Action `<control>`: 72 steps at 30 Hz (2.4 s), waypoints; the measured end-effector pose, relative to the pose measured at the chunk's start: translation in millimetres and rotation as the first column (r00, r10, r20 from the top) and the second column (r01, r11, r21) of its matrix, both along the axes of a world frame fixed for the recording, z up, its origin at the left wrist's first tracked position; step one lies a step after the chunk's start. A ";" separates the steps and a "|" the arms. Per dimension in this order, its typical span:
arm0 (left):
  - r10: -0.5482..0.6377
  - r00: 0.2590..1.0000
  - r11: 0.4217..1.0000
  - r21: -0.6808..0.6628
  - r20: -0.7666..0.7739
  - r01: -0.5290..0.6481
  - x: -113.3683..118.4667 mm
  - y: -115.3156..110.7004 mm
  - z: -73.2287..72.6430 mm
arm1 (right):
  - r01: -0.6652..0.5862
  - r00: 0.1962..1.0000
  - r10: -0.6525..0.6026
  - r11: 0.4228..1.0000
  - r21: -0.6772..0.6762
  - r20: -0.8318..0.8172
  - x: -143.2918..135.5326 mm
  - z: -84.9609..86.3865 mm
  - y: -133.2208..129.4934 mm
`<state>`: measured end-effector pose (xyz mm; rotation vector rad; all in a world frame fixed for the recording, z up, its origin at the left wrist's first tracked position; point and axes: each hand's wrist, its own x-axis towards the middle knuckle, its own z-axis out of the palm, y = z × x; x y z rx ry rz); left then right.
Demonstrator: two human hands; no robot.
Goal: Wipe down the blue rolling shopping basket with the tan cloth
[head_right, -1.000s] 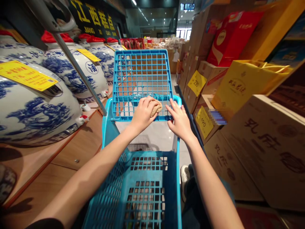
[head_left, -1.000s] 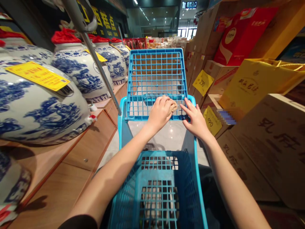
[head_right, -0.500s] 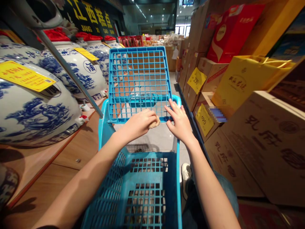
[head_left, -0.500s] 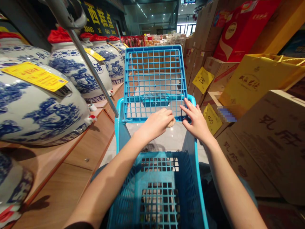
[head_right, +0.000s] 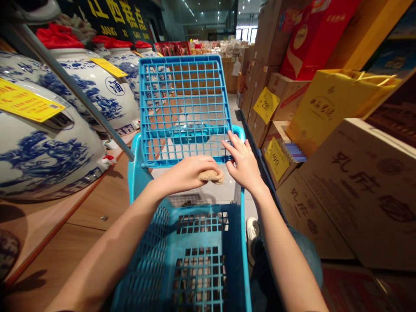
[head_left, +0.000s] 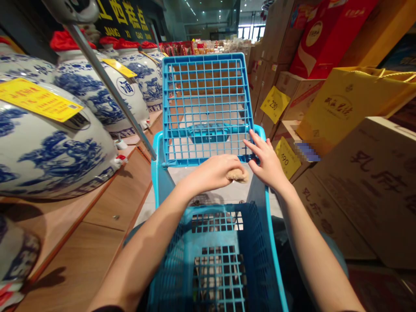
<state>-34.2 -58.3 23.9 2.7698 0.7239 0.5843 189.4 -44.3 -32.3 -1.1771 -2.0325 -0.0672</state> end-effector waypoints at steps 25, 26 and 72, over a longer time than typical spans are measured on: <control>0.198 0.980 0.943 0.271 0.016 -0.195 35.9 14.5 -25.3 | -0.040 0.992 0.030 0.996 -0.080 -0.122 5.0 -0.5 10.1; 0.198 0.980 0.947 0.260 -0.016 -0.187 37.1 15.3 -25.1 | -0.040 0.991 0.030 0.996 -0.074 -0.130 5.5 -1.2 10.6; -0.126 0.950 0.939 0.275 -0.286 0.207 58.9 3.1 -67.1 | -0.053 0.965 0.036 0.997 -0.058 -0.261 -7.7 -1.9 5.4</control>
